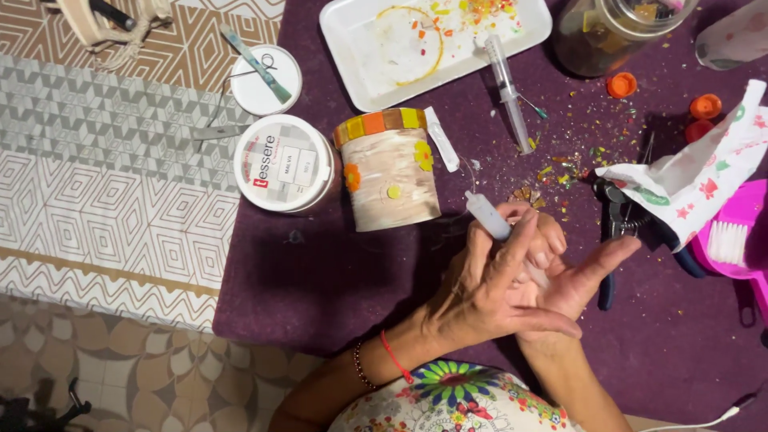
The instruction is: Decorate a cylindrical container with small mosaic tiles using glue from a syringe
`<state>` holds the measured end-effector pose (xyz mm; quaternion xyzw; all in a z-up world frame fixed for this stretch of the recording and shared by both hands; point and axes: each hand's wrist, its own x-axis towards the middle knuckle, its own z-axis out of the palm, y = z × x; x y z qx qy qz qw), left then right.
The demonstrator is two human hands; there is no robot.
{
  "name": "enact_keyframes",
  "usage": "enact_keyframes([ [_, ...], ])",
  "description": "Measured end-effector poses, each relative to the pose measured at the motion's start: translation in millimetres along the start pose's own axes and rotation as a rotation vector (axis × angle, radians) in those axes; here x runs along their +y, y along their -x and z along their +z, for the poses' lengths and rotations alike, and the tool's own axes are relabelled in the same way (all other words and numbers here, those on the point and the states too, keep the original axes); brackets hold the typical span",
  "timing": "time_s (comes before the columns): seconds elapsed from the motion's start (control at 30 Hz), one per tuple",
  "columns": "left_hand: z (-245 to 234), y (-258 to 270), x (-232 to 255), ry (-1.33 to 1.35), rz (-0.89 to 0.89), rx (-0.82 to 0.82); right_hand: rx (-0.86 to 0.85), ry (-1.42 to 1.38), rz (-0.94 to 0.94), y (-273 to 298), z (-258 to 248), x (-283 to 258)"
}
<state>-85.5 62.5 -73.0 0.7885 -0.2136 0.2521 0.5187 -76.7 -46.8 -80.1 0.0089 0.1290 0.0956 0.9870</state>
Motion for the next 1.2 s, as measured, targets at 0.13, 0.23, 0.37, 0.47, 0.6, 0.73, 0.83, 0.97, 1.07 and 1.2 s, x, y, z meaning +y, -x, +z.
enact_keyframes([
  [0.13, 9.8, 7.1, -1.3, -0.04, -0.065, -0.084, 0.034, 0.267, -0.098, -5.4, -4.9, -7.8],
  [0.23, 15.1, 12.8, -3.3, -0.043, -0.102, -0.109, 0.086, 0.333, -0.146, -5.9, -14.3, -10.0],
  [0.37, 15.3, 16.8, -0.1, -0.072, -0.182, -0.139, 0.155, 0.4, -0.2, -3.3, -17.8, -10.5],
  [0.47, 13.8, 12.5, 2.5, -0.065, -0.134, -0.09, 0.157, 0.341, -0.24, -4.7, -11.7, -4.1],
  [0.6, 17.7, 17.6, 1.4, -0.086, -0.138, -0.103, 0.244, 0.415, -0.272, -4.7, -19.6, -11.6],
  [0.73, 19.1, 20.2, -0.8, -0.072, -0.144, -0.132, 0.194, 0.484, -0.292, -6.8, -21.9, -12.2],
  [0.83, 19.7, 19.5, 2.3, -0.094, -0.133, -0.132, 0.154, 0.441, -0.283, -4.0, -20.5, -10.2],
  [0.97, 17.8, 20.7, -1.4, -0.13, -0.105, -0.109, 0.027, 0.519, -0.23, -3.2, -19.3, -11.1],
  [1.07, -4.9, 5.4, -1.9, 0.179, -0.067, -0.131, -0.559, 0.481, 0.16, -5.2, 17.6, -17.7],
  [1.2, -21.5, 7.1, -0.2, 0.188, 0.075, -0.1, -0.925, 0.635, 0.204, -9.2, 37.5, -30.8],
])
